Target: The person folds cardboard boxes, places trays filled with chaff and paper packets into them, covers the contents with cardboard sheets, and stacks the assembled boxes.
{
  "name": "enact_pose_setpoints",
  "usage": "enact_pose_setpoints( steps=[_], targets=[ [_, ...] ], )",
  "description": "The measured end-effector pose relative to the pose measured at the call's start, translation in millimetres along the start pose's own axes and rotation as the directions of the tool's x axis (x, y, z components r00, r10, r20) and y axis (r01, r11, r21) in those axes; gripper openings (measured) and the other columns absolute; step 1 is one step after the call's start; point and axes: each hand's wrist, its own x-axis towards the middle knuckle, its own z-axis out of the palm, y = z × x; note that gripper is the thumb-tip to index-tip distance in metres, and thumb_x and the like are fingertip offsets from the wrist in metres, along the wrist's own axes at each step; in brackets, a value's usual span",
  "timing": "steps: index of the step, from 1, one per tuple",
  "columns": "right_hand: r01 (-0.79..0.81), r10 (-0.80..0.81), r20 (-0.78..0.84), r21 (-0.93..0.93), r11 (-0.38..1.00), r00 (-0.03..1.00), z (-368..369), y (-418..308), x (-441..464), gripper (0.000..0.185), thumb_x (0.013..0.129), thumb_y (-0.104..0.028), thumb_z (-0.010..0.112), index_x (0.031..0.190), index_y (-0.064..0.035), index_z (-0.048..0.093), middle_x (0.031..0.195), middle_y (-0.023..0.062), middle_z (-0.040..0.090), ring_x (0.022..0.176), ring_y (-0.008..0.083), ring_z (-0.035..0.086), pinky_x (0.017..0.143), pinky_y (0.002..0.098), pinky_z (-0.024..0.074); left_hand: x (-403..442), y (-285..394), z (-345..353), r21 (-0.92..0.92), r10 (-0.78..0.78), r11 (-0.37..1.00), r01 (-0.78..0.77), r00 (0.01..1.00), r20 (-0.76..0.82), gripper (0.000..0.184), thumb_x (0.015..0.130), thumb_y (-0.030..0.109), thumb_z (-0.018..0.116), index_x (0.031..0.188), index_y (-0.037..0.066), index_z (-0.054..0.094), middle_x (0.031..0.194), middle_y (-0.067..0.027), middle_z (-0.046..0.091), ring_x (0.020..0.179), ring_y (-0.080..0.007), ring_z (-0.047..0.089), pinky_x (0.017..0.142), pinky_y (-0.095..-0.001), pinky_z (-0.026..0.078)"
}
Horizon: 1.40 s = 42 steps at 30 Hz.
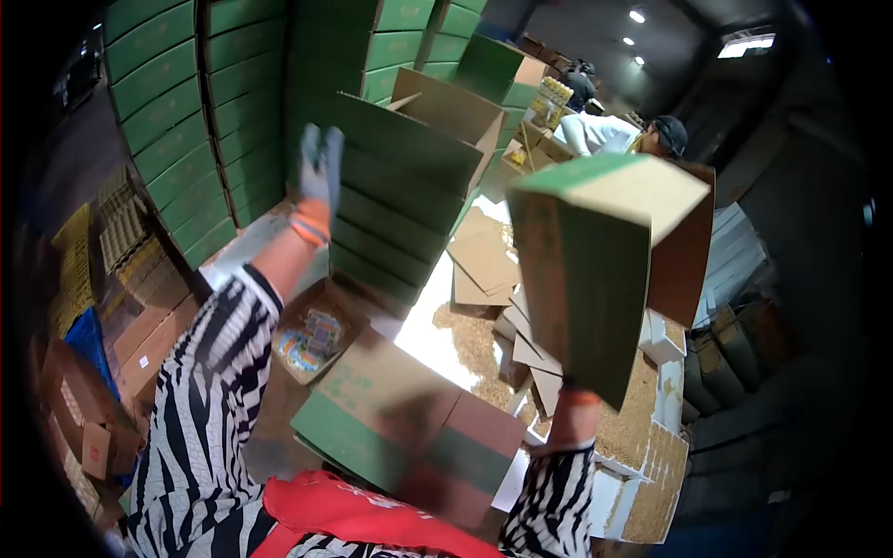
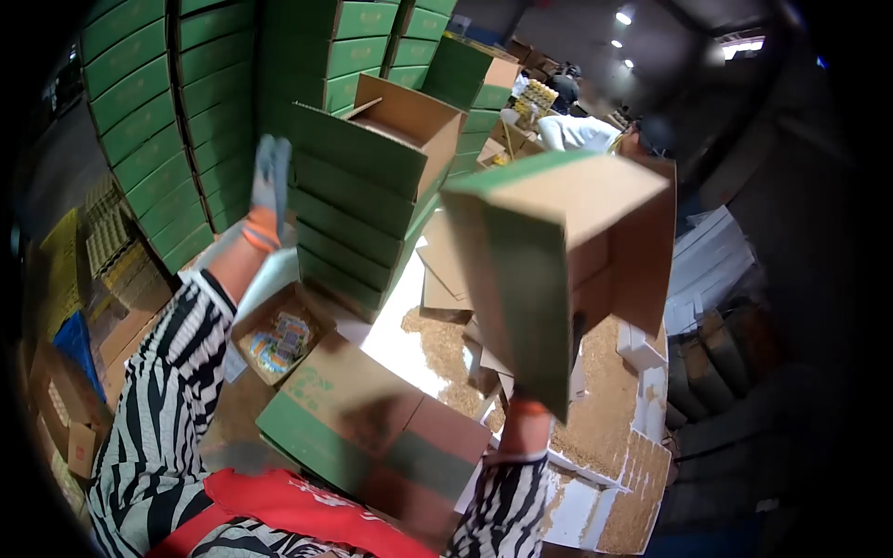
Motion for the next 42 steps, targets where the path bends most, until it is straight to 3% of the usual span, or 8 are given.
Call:
enact_pose_setpoints(
  steps=[2,4,7,18,24,29,32,42],
  targets=[
    [0.038,-0.037,0.014,-0.069,0.997,0.999,33,-5,45,0.044,0.094,-0.035,0.053,0.126,-0.0055,0.052,0.120,0.0076,0.059,0.110,0.0207,0.055,0.094,0.0368,0.0445,101,-37,-53,0.403,0.164,0.875,-0.267,0.948,0.273,0.057,0.101,0.041,0.039,0.138,-0.001,0.040,0.139,-0.0092,0.047,0.128,-0.0177,0.043,0.110,-0.0305,0.030],
    [0.048,-0.046,0.016,-0.146,0.988,0.999,64,-5,93,0.043,0.094,-0.036,0.054,0.125,-0.0062,0.053,0.119,0.0073,0.060,0.109,0.0203,0.056,0.092,0.0369,0.0458,110,-2,-26,0.197,-0.443,0.896,0.398,0.834,0.330,0.074,0.094,0.061,0.039,0.135,0.000,0.047,0.134,-0.0063,0.052,0.125,-0.0159,0.045,0.109,-0.0268,0.030],
    [0.028,-0.028,0.005,-0.245,0.969,1.000,99,10,159,0.042,0.093,-0.036,0.055,0.123,-0.0074,0.055,0.116,0.0069,0.061,0.106,0.0198,0.057,0.088,0.0370,0.0479,132,-48,-34,0.411,-0.447,0.855,0.317,0.851,0.274,0.073,0.089,0.069,0.043,0.120,0.005,0.060,0.112,0.0019,0.061,0.105,-0.0097,0.052,0.098,-0.0234,0.036],
    [0.141,0.134,0.482,-0.494,0.858,0.866,104,135,340,0.038,0.091,-0.039,0.057,0.116,-0.0111,0.059,0.104,0.0051,0.064,0.088,0.0190,0.061,0.073,0.0320,0.0524,96,-83,-48,0.178,-0.120,0.981,0.076,0.962,0.247,0.046,0.099,0.028,0.048,0.135,-0.001,0.047,0.130,-0.0078,0.055,0.115,-0.0153,0.051,0.101,-0.0285,0.038],
    [-0.274,0.258,-0.096,-0.218,0.937,0.961,77,109,275,0.061,0.087,-0.056,0.055,0.127,-0.0110,0.047,0.127,0.0043,0.051,0.121,0.0246,0.044,0.101,0.0462,0.0333,100,-80,-49,0.241,-0.291,0.940,0.243,0.938,0.188,0.058,0.101,0.039,0.041,0.145,0.001,0.033,0.143,-0.0083,0.043,0.128,-0.0154,0.042,0.109,-0.0271,0.029],
    [-0.132,0.032,-0.212,-0.478,0.868,0.977,-40,200,263,0.078,0.086,-0.065,0.049,0.140,-0.0087,0.040,0.139,0.0054,0.043,0.123,0.0235,0.042,0.100,0.0460,0.0343,91,-80,-47,0.206,-0.437,0.896,0.394,0.866,0.243,0.082,0.094,0.065,0.029,0.150,0.005,0.020,0.155,-0.0052,0.023,0.139,-0.0165,0.025,0.113,-0.0271,0.017],
    [-0.246,0.246,-0.076,0.012,0.969,0.966,-7,263,254,0.080,0.090,-0.066,0.041,0.140,-0.0038,0.040,0.139,0.0075,0.045,0.125,0.0217,0.041,0.103,0.0346,0.0344,85,-77,-47,0.304,-0.478,0.866,0.396,0.835,0.273,0.088,0.093,0.069,0.026,0.150,0.004,0.015,0.157,-0.0051,0.016,0.143,-0.0157,0.017,0.115,-0.0271,0.011],
    [0.112,-0.147,-0.006,-0.621,0.776,0.989,-33,193,144,0.066,0.095,-0.038,0.052,0.145,-0.0020,0.031,0.145,0.0147,0.039,0.130,0.0247,0.038,0.109,0.0325,0.0283,49,-85,-87,0.248,-0.087,0.967,0.055,0.989,0.120,0.057,0.101,0.039,0.036,0.145,0.004,0.029,0.148,-0.0094,0.034,0.135,-0.0215,0.033,0.113,-0.0320,0.021]
  ],
)
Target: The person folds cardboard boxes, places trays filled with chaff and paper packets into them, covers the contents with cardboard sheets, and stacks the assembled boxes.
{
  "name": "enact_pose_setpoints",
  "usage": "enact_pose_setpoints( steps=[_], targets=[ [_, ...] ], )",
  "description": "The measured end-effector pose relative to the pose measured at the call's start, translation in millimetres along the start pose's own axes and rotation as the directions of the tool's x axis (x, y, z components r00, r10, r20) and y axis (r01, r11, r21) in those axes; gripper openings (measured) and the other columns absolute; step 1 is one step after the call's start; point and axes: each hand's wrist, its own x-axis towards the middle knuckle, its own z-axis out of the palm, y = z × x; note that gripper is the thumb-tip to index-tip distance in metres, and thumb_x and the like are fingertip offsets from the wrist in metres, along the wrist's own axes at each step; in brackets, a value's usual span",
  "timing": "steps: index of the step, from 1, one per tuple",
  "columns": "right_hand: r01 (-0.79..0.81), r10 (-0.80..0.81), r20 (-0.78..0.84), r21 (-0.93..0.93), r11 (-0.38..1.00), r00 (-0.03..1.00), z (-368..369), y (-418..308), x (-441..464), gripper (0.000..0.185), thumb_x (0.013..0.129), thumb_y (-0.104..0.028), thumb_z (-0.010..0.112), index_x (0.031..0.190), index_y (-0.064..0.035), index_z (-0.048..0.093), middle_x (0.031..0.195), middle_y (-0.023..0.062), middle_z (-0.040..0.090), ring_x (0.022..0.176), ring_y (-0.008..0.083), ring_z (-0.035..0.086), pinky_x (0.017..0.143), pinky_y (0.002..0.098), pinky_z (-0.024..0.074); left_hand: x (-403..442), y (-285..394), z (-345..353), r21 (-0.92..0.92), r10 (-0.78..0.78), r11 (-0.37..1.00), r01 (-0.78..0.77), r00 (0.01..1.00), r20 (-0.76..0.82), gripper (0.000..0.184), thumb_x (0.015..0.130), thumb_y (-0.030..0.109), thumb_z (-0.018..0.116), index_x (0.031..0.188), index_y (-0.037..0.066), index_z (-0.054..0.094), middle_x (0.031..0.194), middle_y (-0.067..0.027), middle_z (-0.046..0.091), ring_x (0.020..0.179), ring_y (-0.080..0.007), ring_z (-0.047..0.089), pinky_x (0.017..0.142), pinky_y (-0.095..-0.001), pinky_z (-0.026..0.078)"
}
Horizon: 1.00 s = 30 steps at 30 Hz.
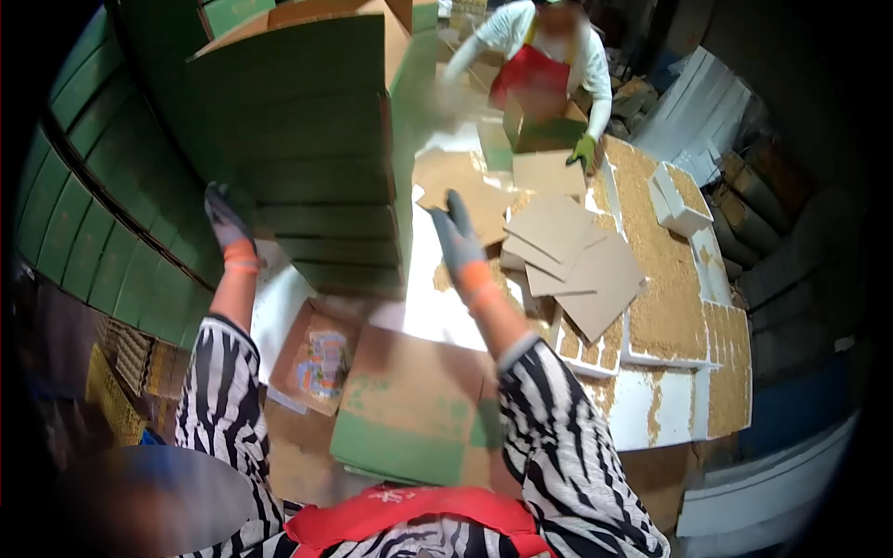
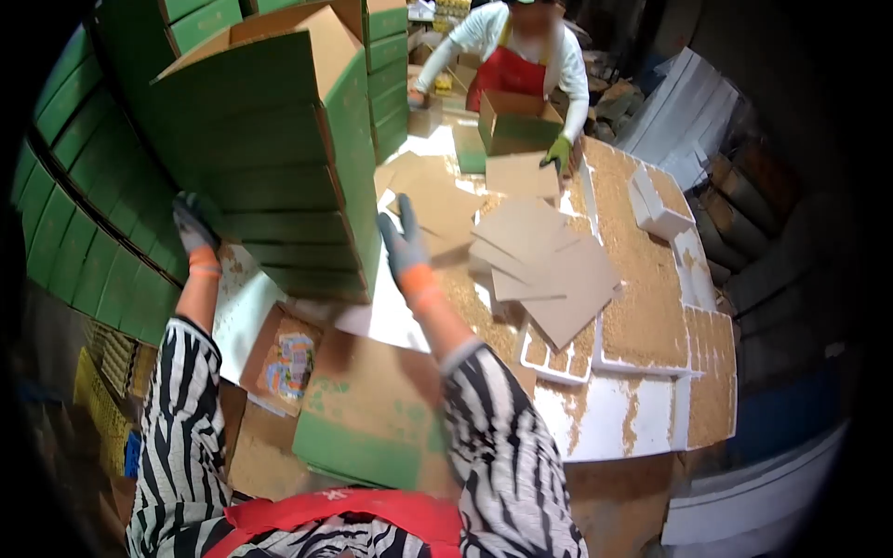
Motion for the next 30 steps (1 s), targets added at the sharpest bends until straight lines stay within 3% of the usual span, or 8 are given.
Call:
enact_pose_setpoints(
  steps=[5,10,15,19,22,25,28,30],
  targets=[
    [-0.117,-0.047,-0.349,-0.433,0.894,0.936,-160,8,-199,0.070,0.089,-0.028,0.064,0.142,0.0044,0.032,0.141,0.0204,0.043,0.125,0.0272,0.043,0.105,0.0333,0.0341,-253,58,-12,0.536,-0.060,0.778,-0.327,0.811,0.582,0.064,0.095,0.022,0.053,0.144,-0.006,0.024,0.148,-0.0245,0.028,0.136,-0.0353,0.031,0.112,-0.0409,0.023],
    [-0.745,0.493,-0.613,-0.254,0.616,0.617,-191,42,-308,0.085,0.082,-0.039,0.071,0.141,0.0082,0.031,0.140,0.0266,0.041,0.131,0.0309,0.039,0.107,0.0371,0.0319,-353,-10,-44,0.852,-0.515,0.524,0.013,0.802,0.304,0.069,0.095,0.028,0.056,0.146,-0.004,0.023,0.151,-0.0233,0.026,0.140,-0.0304,0.027,0.109,-0.0328,0.028],
    [-0.210,0.013,-0.580,-0.273,0.939,0.814,-201,-35,-294,0.036,0.091,-0.018,0.062,0.119,0.0041,0.055,0.108,0.0102,0.062,0.094,0.0162,0.055,0.085,0.0281,0.0448,-298,76,-18,0.529,-0.463,0.810,0.253,0.830,0.311,0.064,0.097,0.026,0.052,0.147,-0.001,0.023,0.148,-0.0206,0.032,0.134,-0.0298,0.035,0.109,-0.0354,0.030],
    [-0.078,0.007,-0.295,-0.228,0.971,0.955,-244,-66,-281,0.031,0.092,-0.022,0.061,0.111,0.0031,0.061,0.100,0.0076,0.066,0.093,0.0154,0.057,0.083,0.0286,0.0455,-258,219,70,0.547,0.270,0.545,-0.635,0.751,0.603,0.061,0.085,0.016,0.063,0.138,-0.002,0.038,0.140,-0.0210,0.041,0.127,-0.0372,0.041,0.111,-0.0423,0.024],
    [-0.211,0.114,-0.271,-0.359,0.909,0.956,-267,-63,-286,0.035,0.090,-0.020,0.065,0.115,0.0037,0.060,0.107,0.0128,0.066,0.102,0.0204,0.058,0.092,0.0329,0.0448,-252,242,74,0.441,-0.120,0.492,-0.750,0.443,0.888,0.041,0.082,0.017,0.066,0.121,0.006,0.058,0.115,-0.0146,0.061,0.110,-0.0347,0.053,0.099,-0.0430,0.038],
    [0.055,-0.369,-0.395,-0.617,0.785,0.841,-234,-101,-285,0.055,0.083,-0.015,0.070,0.130,0.0022,0.049,0.134,0.0188,0.049,0.126,0.0274,0.044,0.105,0.0373,0.0346,-230,262,76,0.365,-0.227,0.621,-0.693,0.287,0.931,0.030,0.078,0.010,0.064,0.107,0.004,0.067,0.096,-0.0134,0.067,0.090,-0.0304,0.061,0.086,-0.0387,0.046],
    [0.450,-0.702,0.064,-0.808,0.381,0.709,-168,-171,-268,0.070,0.080,-0.030,0.072,0.139,-0.0048,0.042,0.144,0.0202,0.037,0.135,0.0396,0.032,0.111,0.0500,0.0236,-222,270,77,0.600,-0.581,0.749,-0.281,0.157,0.798,0.028,0.082,0.019,0.069,0.103,0.001,0.070,0.091,-0.0096,0.071,0.085,-0.0228,0.065,0.081,-0.0322,0.050],
    [0.442,-0.468,0.324,-0.881,0.167,0.822,-117,-200,-260,0.075,0.080,-0.049,0.067,0.140,-0.0117,0.042,0.143,0.0192,0.039,0.133,0.0433,0.033,0.110,0.0564,0.0224,-206,266,81,0.739,-0.740,0.672,-0.047,-0.072,0.669,0.034,0.085,0.023,0.070,0.109,0.001,0.068,0.096,-0.0075,0.072,0.089,-0.0178,0.065,0.083,-0.0295,0.050]
  ],
)
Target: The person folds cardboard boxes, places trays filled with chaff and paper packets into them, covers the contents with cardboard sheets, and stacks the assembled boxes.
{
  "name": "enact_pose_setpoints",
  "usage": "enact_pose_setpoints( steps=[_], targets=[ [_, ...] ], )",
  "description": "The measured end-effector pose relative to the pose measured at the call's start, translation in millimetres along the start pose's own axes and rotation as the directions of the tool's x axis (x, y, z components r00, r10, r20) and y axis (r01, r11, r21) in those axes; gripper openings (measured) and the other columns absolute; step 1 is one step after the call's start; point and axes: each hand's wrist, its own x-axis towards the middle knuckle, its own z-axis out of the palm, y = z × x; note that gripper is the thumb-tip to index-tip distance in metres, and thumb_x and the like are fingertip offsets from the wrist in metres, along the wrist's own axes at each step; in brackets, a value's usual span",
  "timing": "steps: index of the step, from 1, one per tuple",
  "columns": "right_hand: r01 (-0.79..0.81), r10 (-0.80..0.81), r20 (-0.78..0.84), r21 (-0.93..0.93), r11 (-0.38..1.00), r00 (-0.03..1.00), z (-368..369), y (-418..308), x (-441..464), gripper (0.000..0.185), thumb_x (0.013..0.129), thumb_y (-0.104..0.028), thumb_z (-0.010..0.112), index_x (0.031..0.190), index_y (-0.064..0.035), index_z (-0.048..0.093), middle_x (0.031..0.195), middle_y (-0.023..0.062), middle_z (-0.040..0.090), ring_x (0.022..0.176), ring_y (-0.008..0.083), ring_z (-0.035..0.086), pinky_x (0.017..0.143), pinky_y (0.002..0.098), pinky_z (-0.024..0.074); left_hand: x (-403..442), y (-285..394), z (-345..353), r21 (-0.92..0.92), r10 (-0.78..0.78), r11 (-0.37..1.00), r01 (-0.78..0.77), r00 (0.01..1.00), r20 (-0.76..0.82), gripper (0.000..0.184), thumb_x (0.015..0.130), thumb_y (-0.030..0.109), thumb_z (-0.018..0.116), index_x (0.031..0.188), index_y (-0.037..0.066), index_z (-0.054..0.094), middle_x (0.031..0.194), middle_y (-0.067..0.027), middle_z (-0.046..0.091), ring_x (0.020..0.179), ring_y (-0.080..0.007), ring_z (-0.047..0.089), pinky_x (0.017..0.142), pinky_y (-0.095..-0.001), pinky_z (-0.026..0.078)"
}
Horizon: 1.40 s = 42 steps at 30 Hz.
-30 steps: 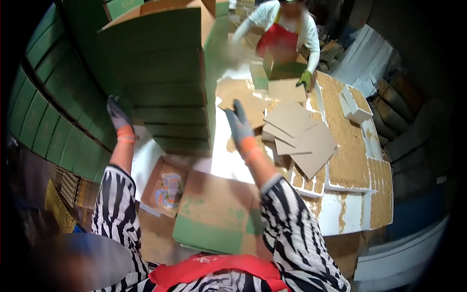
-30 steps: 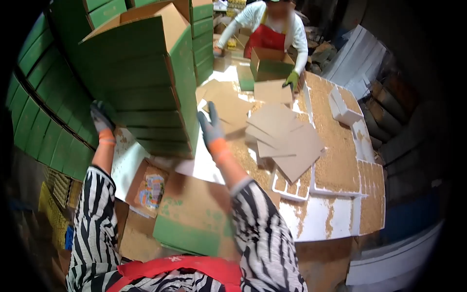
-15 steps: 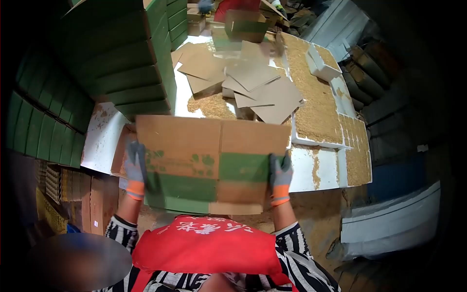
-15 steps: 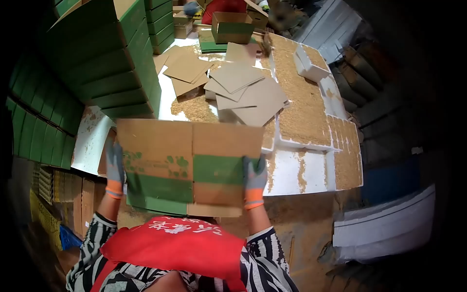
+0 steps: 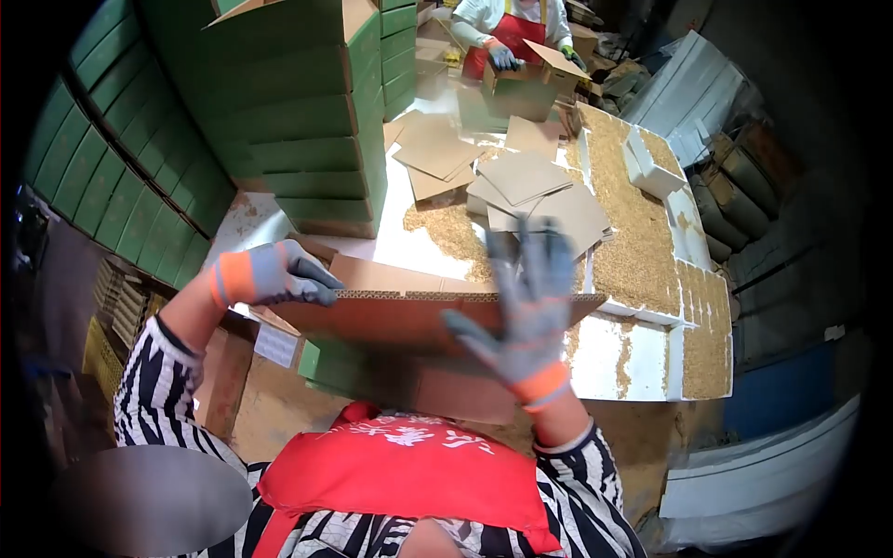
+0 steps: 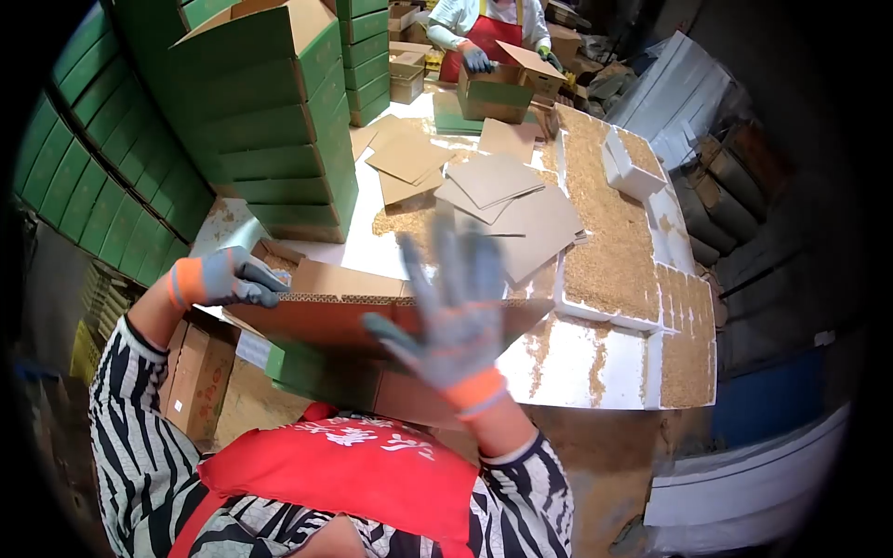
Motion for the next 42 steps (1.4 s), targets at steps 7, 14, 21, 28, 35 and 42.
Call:
enact_pose_setpoints(
  steps=[7,14,21,28,35,42],
  targets=[
    [0.141,-0.128,0.279,-0.028,0.990,0.952,1,-24,-45,0.057,0.082,-0.042,0.062,0.134,-0.0207,0.051,0.134,0.0087,0.048,0.125,0.0344,0.042,0.105,0.0562,0.0290,19,-10,-12,0.015,-0.125,0.992,0.124,0.984,0.124,0.032,0.086,0.022,0.070,0.110,0.002,0.068,0.095,-0.0033,0.069,0.084,-0.0085,0.060,0.078,-0.0238,0.049],
    [0.053,-0.112,0.259,0.223,0.973,0.959,-18,-31,-71,0.028,0.069,-0.024,0.072,0.093,-0.0135,0.062,0.127,0.0089,0.055,0.125,0.0354,0.045,0.105,0.0580,0.0283,-3,7,5,0.312,0.286,0.938,-0.155,0.852,-0.439,0.020,0.084,0.015,0.069,0.090,0.002,0.056,0.076,-0.0050,0.059,0.074,-0.0092,0.053,0.067,-0.0264,0.047],
    [-0.113,-0.252,0.479,0.611,0.783,0.841,-71,-3,-70,0.023,0.065,-0.014,0.075,0.078,-0.0102,0.056,0.123,0.0128,0.055,0.126,0.0417,0.041,0.106,0.0542,0.0330,-6,6,52,0.393,0.258,0.918,-0.054,0.835,-0.487,0.026,0.079,0.022,0.071,0.080,0.005,0.052,0.063,-0.0084,0.054,0.059,-0.0190,0.057,0.055,-0.0336,0.046],
    [-0.684,0.134,0.677,0.679,0.267,0.724,39,16,-84,0.056,0.080,-0.002,0.061,0.134,-0.0018,0.045,0.133,0.0187,0.049,0.120,0.0275,0.053,0.098,0.0350,0.0465,55,-41,55,-0.707,0.048,0.691,0.153,0.966,0.256,0.069,0.093,0.060,0.043,0.125,0.000,0.054,0.119,-0.0133,0.062,0.108,-0.0241,0.061,0.096,-0.0361,0.047],
    [0.054,-0.070,0.142,0.114,0.992,0.987,8,-6,-21,0.069,0.073,-0.020,0.073,0.134,-0.0041,0.045,0.136,0.0216,0.043,0.125,0.0431,0.040,0.101,0.0517,0.0353,44,-42,126,0.410,0.331,0.909,-0.079,0.734,-0.593,0.052,0.085,0.031,0.065,0.125,0.000,0.051,0.120,-0.0217,0.056,0.109,-0.0375,0.053,0.094,-0.0426,0.041],
    [-0.055,-0.131,0.500,0.341,0.939,0.856,14,-20,-77,0.048,0.082,-0.024,0.066,0.124,-0.0018,0.056,0.120,0.0201,0.058,0.114,0.0333,0.055,0.096,0.0419,0.0456,48,-66,104,0.314,0.262,0.949,0.040,0.456,-0.851,0.081,0.086,0.043,0.063,0.143,-0.003,0.026,0.141,-0.0264,0.038,0.128,-0.0407,0.040,0.104,-0.0427,0.034]
  ],
)
